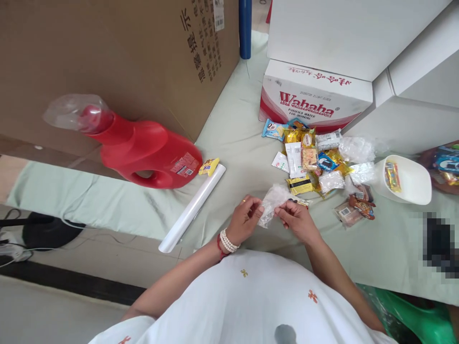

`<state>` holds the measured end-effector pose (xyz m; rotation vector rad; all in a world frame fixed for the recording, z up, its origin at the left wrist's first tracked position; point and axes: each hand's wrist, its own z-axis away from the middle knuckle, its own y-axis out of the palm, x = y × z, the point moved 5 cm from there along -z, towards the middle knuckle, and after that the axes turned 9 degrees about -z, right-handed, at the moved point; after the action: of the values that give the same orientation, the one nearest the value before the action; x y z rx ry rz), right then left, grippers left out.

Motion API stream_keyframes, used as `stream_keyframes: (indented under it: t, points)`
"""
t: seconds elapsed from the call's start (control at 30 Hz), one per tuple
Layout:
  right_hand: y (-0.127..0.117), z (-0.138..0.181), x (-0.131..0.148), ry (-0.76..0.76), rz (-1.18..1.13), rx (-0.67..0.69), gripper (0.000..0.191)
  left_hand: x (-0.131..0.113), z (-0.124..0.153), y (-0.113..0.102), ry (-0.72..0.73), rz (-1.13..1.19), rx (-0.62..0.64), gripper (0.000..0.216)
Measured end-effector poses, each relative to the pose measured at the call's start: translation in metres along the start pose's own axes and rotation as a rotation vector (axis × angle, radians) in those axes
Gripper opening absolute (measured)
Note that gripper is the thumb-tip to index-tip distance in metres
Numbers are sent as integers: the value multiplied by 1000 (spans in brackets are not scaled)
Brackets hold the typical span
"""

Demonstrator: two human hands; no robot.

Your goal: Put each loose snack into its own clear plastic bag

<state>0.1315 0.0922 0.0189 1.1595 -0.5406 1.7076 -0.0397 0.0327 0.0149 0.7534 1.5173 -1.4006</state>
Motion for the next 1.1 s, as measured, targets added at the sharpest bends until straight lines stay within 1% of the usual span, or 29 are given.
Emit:
stream_keyframes:
  t: [0.07, 0.13, 0.17, 0.23, 0.27, 0.3, 0.33, 0.37, 0.43, 0.47, 0.53, 0.57, 0.6, 0.67, 0.7, 0.73, 0.8, 0.83, 0.87, 0.9, 0.93, 1.0, 1.03, 1.07, 1.1]
  points:
    - [2, -1, 2, -3, 74, 64, 42, -13, -4, -1, 88, -77, -63, 32]
    - [2, 0, 6, -47, 123, 95, 40, -22, -9, -1, 145, -127, -126, 42]
    - [1, 1, 9, -74, 141, 99, 39, -24, -13, 2, 167, -121, -105, 39]
    - [-1, 4, 11, -100, 149, 113, 39, -23, -19, 12, 179, -28, 36, 25]
    - [-2, 6, 11, -94, 134, 121, 39, -19, -22, 18, 148, 49, 98, 25]
    - [-3, 8, 9, -80, 108, 123, 40, -13, -25, 21, 88, 138, 128, 29]
    - [-6, 10, 7, -65, 74, 114, 40, -6, -27, 23, 6, 232, 119, 32]
    - [-9, 11, 5, -53, 33, 90, 40, 2, -28, 22, -85, 326, 76, 35]
    - [-20, 14, -2, -53, -73, -12, 41, 19, -30, 18, -252, 497, -38, 41]
    - [-27, 16, -5, -61, -132, -77, 41, 26, -30, 15, -312, 565, -89, 43]
    - [-43, 22, -15, -65, -220, -183, 41, 37, -29, 5, -388, 660, -169, 46]
    - [-49, 26, -20, -48, -219, -203, 41, 41, -28, -1, -412, 686, -192, 46]
    - [-55, 32, -24, -23, -171, -199, 41, 44, -26, -6, -427, 697, -206, 46]
    - [-66, 45, -24, -14, 36, -200, 40, 45, -22, -15, -430, 682, -206, 44]
    - [-71, 53, -19, -53, 161, -233, 38, 44, -19, -19, -414, 655, -196, 43]
    - [-75, 61, -8, -131, 276, -298, 36, 41, -16, -22, -384, 618, -182, 41]
    - [-76, 76, 22, -365, 441, -466, 26, 28, -11, -26, -294, 520, -151, 37]
    - [-70, 79, 38, -477, 492, -504, 22, 20, -8, -27, -243, 467, -135, 35]
    - [-59, 77, 51, -565, 529, -483, 19, 11, -6, -28, -191, 413, -119, 32]
    - [-44, 70, 61, -620, 557, -406, 18, 2, -4, -28, -138, 361, -107, 31]
    - [-28, 60, 68, -638, 574, -285, 20, -6, -2, -29, -85, 311, -98, 29]
    - [6, 35, 68, -584, 566, -3, 24, -20, 2, -30, -1, 220, -99, 28]
    - [19, 24, 63, -541, 545, 90, 23, -23, 3, -30, 16, 190, -111, 27]
    - [29, 16, 58, -506, 519, 134, 23, -24, 3, -31, 10, 178, -127, 26]
    - [34, 10, 52, -483, 489, 131, 24, -23, 3, -31, -16, 186, -144, 24]
